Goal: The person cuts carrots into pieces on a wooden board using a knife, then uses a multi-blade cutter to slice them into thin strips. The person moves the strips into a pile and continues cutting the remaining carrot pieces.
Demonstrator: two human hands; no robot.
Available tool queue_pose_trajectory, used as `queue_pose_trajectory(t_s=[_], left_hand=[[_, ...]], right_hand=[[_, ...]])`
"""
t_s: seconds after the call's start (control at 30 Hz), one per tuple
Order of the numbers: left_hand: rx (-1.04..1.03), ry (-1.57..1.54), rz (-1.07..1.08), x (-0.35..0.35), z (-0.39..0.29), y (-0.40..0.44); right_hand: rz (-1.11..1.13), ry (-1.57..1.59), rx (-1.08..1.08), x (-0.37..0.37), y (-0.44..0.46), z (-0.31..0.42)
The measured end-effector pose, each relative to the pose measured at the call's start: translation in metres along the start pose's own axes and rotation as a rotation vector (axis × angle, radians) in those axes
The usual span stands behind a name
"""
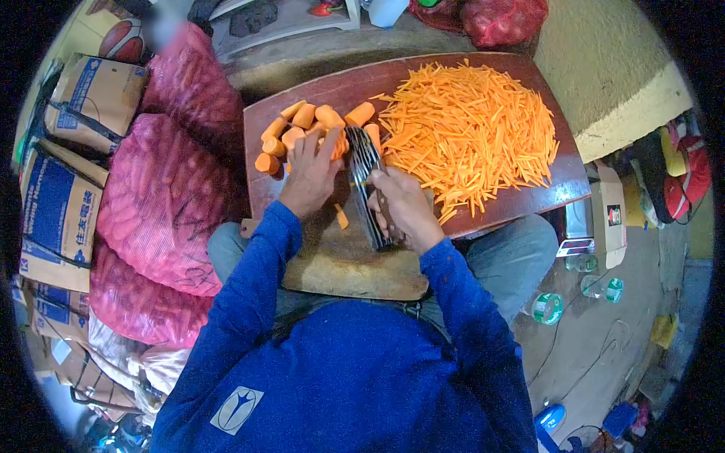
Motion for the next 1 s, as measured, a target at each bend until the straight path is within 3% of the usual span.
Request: queue_pose_trajectory(t_s=[0.2, 0.3, 0.5, 0.57, 0.63, 0.73, 0.8, 1.0], left_hand=[[0.024, -0.108, -0.177, 0.017, 0.023, 0.004], [0.125, -0.127, -0.1, 0.014, 0.057, 0.002], [0.122, -0.185, 0.028, 0.011, 0.089, 0.014], [0.137, -0.205, 0.084, 0.009, 0.09, 0.02], [0.183, -0.303, 0.087, 0.006, 0.098, 0.022], [0.178, -0.237, 0.095, 0.006, 0.103, 0.025], [0.154, -0.223, 0.112, 0.004, 0.101, 0.024], [0.073, -0.218, 0.142, -0.001, 0.1, 0.03]], right_hand=[[-0.142, -0.211, 0.13, 0.026, -0.016, 0.017], [-0.121, -0.255, 0.186, 0.026, -0.044, 0.017], [0.187, -0.496, 0.066, 0.016, -0.082, -0.001], [0.257, -0.82, 0.413, 0.006, -0.087, 0.015], [0.297, -0.838, 0.361, 0.005, -0.083, 0.026], [0.293, -1.003, 0.366, 0.01, -0.068, 0.031], [0.064, -1.029, 0.53, 0.019, -0.058, 0.048], [-0.024, -0.813, 0.409, 0.023, -0.064, 0.044]])
Point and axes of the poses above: each hand's wrist, its own y-axis towards the middle knuckle, its own x-axis out of the back of the hand, z = x × y, the point moved 8 cm from there along y, towards the middle knuckle, and after that the axes turned 14 degrees about -y, right-handed, at the moved point
